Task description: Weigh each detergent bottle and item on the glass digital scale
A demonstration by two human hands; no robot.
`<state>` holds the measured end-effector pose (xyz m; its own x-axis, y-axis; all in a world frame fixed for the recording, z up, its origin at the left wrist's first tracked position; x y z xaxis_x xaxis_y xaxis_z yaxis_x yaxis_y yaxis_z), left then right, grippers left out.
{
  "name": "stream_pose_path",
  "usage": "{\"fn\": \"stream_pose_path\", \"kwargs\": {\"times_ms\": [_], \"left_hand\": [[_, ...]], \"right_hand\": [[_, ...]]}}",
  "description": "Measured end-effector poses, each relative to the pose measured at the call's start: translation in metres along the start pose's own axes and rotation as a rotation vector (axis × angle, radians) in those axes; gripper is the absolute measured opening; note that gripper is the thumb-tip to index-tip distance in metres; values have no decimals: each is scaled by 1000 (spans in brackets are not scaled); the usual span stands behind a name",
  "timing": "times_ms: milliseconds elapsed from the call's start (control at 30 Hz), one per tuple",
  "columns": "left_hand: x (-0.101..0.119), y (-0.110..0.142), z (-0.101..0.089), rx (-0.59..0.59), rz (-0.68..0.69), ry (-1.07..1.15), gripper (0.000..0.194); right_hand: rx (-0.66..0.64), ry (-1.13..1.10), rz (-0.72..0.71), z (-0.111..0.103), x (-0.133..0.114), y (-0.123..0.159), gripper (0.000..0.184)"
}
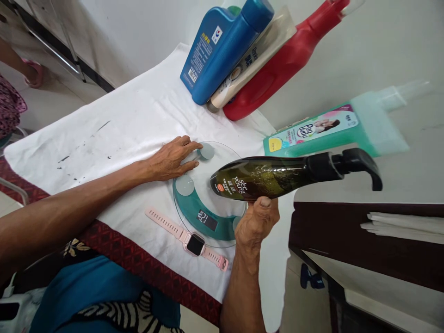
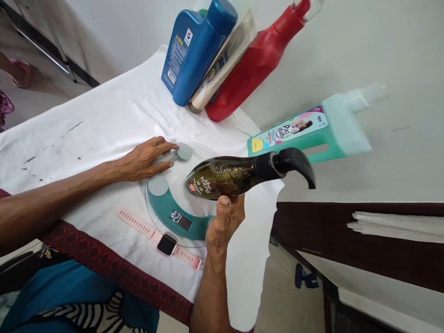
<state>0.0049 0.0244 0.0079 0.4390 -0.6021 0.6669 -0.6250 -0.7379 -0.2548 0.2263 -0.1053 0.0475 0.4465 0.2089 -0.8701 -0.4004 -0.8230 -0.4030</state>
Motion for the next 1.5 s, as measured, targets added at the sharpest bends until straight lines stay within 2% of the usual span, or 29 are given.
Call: {"fn": "stream_pose_path", "kwargs": {"times_ms": [133, 300, 400, 467, 567, 667, 733, 833, 1000, 1100, 1167, 1300, 1400, 1500], "left_hand": [[-2, 1, 1, 24, 21, 1, 49], [-3, 0, -1, 42, 7, 12, 48], [-2, 0, -3, 26, -22, 23, 51], [-2, 0, -3, 19, -32, 28, 52], [-1, 0, -3, 23, -31, 25, 52], [-2, 1, -2, 40, -29, 20, 51], [-3, 1, -2, 43, -26, 23, 51], [-3, 1, -3, 34, -23, 26, 53], [-4, 1, -3, 32, -38, 36, 55], [-5, 1, -2, 44, -27, 45, 53], [-5, 2, -1, 54, -16, 55, 52], [-4, 3, 1, 66, -5, 68, 48], [-3, 3, 2, 67, -6, 58, 47], [-1, 4, 2, 83, -12, 56, 44]], "right_hand": [[23, -167, -1, 7, -7, -14, 66], [16, -165, 104, 20, -17, -31, 47], [102, -220, 113, 20, -24, -35, 44], [239, -246, 96, 9, -30, -38, 45], [455, -151, 1, -20, -41, -47, 46], [524, 22, -68, -51, -43, -60, 49], [538, 90, -81, -65, -36, -67, 52], [545, 121, -78, -70, -20, -78, 56], [530, 55, -88, -56, 10, -111, 69], [545, 105, -75, -47, 29, -136, 66], [568, 177, -42, -42, 43, -148, 65], [611, 324, 133, -32, 73, -163, 65], [608, 323, 206, -29, 89, -169, 70], [565, 286, 232, -30, 93, -169, 79]]}}
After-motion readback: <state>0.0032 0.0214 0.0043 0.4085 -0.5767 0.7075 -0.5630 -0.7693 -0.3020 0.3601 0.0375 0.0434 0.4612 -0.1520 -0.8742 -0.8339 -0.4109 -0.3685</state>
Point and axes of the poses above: each hand's wrist, its own y-axis away from the middle knuckle, its own z-axis out of the palm, x = y × z, the point moved 2 cm from there along -y, towards the middle knuckle, and after that the axes turned 1 degree about x, right-handed, at the moved point
